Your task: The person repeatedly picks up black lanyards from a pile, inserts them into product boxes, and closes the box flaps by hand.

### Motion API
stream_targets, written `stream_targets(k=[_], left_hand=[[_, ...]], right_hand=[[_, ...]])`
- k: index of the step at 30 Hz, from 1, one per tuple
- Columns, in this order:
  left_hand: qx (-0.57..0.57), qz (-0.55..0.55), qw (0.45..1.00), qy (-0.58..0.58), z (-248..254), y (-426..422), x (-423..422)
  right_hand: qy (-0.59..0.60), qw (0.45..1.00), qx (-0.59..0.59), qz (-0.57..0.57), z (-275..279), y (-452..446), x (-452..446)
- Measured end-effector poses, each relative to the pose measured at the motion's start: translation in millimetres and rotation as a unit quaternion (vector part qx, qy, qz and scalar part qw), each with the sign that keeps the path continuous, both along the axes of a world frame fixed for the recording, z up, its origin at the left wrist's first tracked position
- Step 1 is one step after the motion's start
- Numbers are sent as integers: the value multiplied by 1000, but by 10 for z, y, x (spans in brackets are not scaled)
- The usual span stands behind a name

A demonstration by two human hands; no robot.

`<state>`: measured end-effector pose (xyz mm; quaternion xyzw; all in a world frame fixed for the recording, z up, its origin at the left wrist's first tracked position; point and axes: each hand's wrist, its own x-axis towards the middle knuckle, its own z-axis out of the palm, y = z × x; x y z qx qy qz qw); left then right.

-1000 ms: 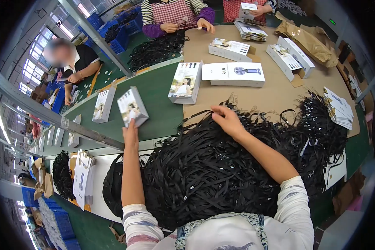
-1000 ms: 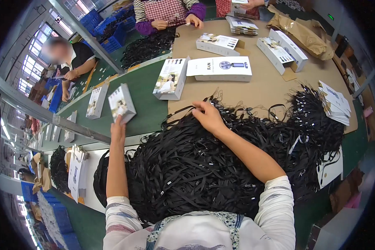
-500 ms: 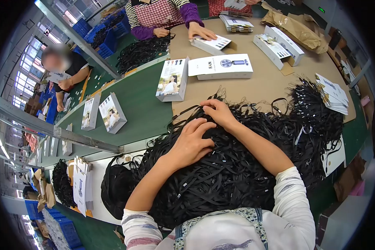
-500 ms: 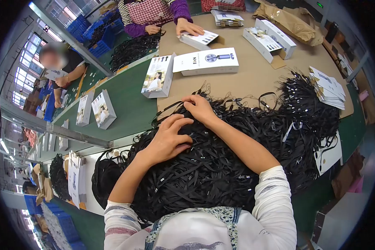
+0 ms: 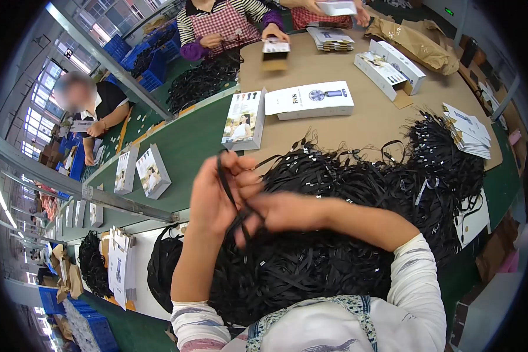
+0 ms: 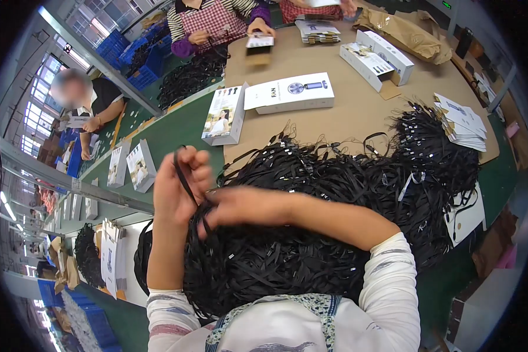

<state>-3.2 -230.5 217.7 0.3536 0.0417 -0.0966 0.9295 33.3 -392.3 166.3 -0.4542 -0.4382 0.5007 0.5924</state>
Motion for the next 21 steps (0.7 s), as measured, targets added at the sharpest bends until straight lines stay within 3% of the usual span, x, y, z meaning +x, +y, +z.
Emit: stream_targets(k=[1,3,4,6,7,8,9,10,11,12,14,16,19,21], left_hand=[[0,-2,1000,-2,1,100,64],[-107,-98,988,-60,-103,255,210],[-107,-101,987,-62,-154,240,232],[145,94,984,-43,-279,132,222],[274,100,955,-55,-362,54,188],[304,42,950,-54,-376,-81,97],[314,-75,946,-42,-381,-150,1],[283,-103,954,-15,-290,-392,-170],[237,-189,947,102,-427,-277,-251],[183,-293,937,-55,-564,-275,-269],[271,-362,888,-78,-429,-221,-305],[324,-267,907,-16,-531,-113,-256],[452,-2,885,-112,-582,-59,-142],[475,134,851,-179,-539,-14,-75]], right_hand=[[88,995,-11,54,121,-55,-223],[127,978,20,162,105,4,-513],[84,979,23,185,195,-11,-593],[-140,982,44,115,311,-62,-597],[-193,977,31,82,416,-94,-515],[-241,970,-22,38,516,-133,-399],[-361,932,-5,-39,498,-184,-265],[-473,874,10,-113,484,-229,-126],[-392,907,-122,-95,649,-270,9],[-300,917,-251,-75,811,-304,124],[-514,816,-205,-167,622,-391,365],[-403,869,-227,-176,511,-470,533],[-323,897,-254,-160,217,-491,633],[-168,947,-266,-66,-18,-445,645]])
